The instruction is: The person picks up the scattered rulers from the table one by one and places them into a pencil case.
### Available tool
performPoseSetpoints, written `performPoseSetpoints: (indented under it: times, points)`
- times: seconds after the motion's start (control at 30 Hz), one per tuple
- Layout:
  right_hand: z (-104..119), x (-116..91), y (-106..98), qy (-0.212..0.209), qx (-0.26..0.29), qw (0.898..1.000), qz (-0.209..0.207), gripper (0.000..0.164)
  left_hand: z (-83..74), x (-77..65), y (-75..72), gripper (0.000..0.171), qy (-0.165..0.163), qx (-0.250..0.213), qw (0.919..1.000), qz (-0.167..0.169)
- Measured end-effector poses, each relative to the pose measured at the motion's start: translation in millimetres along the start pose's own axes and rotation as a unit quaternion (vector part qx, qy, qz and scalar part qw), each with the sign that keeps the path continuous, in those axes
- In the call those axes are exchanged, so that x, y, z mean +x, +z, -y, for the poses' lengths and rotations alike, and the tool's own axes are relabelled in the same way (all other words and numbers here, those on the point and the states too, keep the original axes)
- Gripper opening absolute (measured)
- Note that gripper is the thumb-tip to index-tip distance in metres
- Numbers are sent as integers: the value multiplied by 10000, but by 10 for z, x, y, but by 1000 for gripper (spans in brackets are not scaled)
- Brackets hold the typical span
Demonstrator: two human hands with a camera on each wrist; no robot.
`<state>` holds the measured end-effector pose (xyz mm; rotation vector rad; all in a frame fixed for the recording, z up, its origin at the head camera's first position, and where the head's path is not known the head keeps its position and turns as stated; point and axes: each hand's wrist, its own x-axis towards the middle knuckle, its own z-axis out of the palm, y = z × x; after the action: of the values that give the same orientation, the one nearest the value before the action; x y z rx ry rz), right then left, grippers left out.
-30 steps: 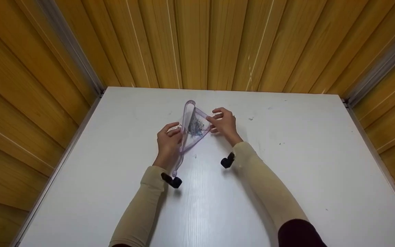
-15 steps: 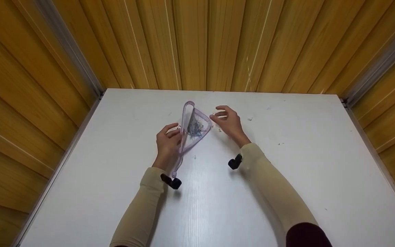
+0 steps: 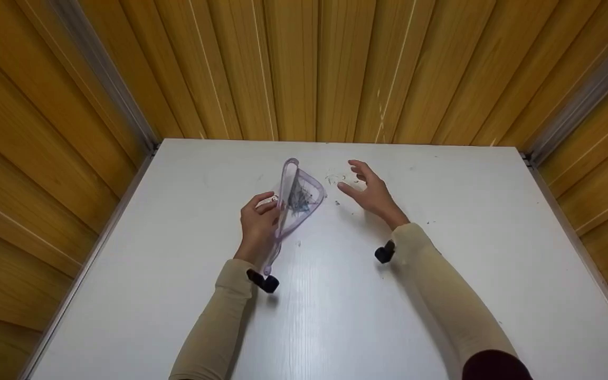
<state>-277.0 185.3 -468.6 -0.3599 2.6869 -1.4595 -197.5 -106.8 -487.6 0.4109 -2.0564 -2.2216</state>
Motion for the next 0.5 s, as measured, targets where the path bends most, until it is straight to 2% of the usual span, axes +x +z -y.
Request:
performPoseSetpoints:
  times: [0.17,0.37,0.5]
  points:
    - [-86,-79,-117,63,-319,9994,69,88,5,-3,5,41,-19,29,10000,-8]
    - [-199,-144,-276,255,-462,9986,16,85,-4,-3,17,40,-4,-97,10000,-13]
    - [-283,-182,-388,365,-592,9976,19,84,9,-1,21,40,-10,-22,10000,-14]
